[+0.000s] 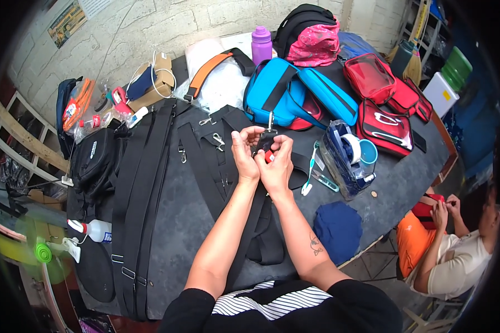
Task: Inspecting bag straps and using a lighter to seal frayed thread ends in a manufacturing workshop.
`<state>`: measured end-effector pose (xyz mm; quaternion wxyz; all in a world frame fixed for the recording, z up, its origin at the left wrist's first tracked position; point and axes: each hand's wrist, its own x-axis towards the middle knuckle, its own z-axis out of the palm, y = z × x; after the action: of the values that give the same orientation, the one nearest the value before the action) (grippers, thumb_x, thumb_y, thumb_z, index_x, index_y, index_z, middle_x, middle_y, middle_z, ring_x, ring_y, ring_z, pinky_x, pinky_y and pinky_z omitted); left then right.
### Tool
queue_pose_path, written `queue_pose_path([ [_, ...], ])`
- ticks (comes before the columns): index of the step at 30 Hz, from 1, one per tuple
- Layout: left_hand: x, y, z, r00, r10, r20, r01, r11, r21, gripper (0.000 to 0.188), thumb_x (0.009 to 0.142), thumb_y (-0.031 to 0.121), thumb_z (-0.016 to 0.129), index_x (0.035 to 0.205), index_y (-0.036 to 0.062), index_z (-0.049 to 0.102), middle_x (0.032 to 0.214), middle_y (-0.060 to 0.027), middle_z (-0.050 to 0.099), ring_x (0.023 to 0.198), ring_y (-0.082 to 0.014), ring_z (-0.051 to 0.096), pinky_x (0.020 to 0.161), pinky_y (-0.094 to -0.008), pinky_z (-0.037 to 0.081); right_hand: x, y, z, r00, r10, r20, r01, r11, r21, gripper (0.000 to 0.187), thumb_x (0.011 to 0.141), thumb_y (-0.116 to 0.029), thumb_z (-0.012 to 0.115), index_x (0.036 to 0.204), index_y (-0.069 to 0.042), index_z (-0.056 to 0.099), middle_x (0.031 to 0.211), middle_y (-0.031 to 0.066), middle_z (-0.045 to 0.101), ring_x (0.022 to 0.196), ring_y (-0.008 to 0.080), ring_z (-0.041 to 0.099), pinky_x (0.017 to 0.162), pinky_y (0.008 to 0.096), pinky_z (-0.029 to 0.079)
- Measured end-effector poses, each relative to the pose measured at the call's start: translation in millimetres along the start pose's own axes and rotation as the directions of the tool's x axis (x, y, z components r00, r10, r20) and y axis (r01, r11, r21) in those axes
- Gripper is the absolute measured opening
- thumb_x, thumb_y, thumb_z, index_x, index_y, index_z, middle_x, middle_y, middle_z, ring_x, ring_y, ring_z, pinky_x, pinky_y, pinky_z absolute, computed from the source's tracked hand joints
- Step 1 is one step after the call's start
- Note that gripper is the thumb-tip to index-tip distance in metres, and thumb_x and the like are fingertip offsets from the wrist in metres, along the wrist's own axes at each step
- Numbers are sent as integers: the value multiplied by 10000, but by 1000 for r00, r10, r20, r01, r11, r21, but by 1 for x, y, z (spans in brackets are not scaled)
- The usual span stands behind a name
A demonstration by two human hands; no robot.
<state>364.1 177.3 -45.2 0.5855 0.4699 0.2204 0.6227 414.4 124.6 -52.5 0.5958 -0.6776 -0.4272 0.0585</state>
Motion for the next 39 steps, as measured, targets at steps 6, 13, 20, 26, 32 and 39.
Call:
queue_pose_path([
  [6, 1, -1, -2, 998, 37, -41, -36, 999, 27, 629, 977, 469, 220, 885, -11, 615, 789, -29, 581, 714, -97, 491, 679, -242, 372, 1, -5, -7, 999, 33, -40, -36, 998, -54, 480, 696, -123, 655, 1081, -26, 386, 939, 137, 479, 816, 296, 573, 656, 410, 486],
  [13, 4, -2, -4, 995, 37, -89, -35, 999, 19, 589, 978, 445, 249, 881, -6, 616, 787, -40, 594, 728, -113, 519, 701, -247, 386, 6, 12, -10, 994, 102, -49, -100, 994, 44, 415, 762, -179, 679, 1051, -27, 422, 803, 93, 516, 679, 219, 564, 611, 353, 473],
  [20, 3, 14, 7, 962, -228, -152, 261, 931, 256, 188, 845, 208, 631, 889, 29, 598, 743, 0, 582, 674, -80, 515, 632, -225, 391, 12, 20, -17, 893, 157, 421, -427, 586, 688, 292, 860, -64, 581, 1138, -4, 512, 841, -11, 514, 704, 40, 472, 634, 171, 407],
  [26, 11, 17, 5, 946, -314, -75, 323, 930, 175, 358, 868, 347, 622, 788, -1, 641, 726, -57, 628, 640, -113, 575, 601, -241, 454, -4, 5, -2, 997, 68, 27, -73, 927, 368, 392, 769, -72, 635, 1129, 4, 497, 942, 79, 464, 814, 163, 495, 673, 286, 444],
  [32, 9, 19, 1, 963, -266, -26, 268, 958, 106, 563, 931, 437, 454, 894, -92, 645, 817, -166, 661, 725, -204, 648, 692, -289, 517, -12, -11, -2, 999, 27, -44, -21, 993, 117, 422, 730, -82, 656, 1080, -22, 429, 836, 72, 462, 705, 155, 484, 634, 292, 445],
  [39, 6, 22, 3, 978, -210, -15, 211, 973, 90, 554, 946, 400, 421, 918, -108, 643, 837, -182, 668, 748, -221, 654, 707, -294, 518, -8, -14, -4, 995, 76, -60, -74, 996, 44, 429, 719, -91, 653, 1074, -37, 419, 813, 74, 478, 699, 197, 517, 633, 333, 459],
])
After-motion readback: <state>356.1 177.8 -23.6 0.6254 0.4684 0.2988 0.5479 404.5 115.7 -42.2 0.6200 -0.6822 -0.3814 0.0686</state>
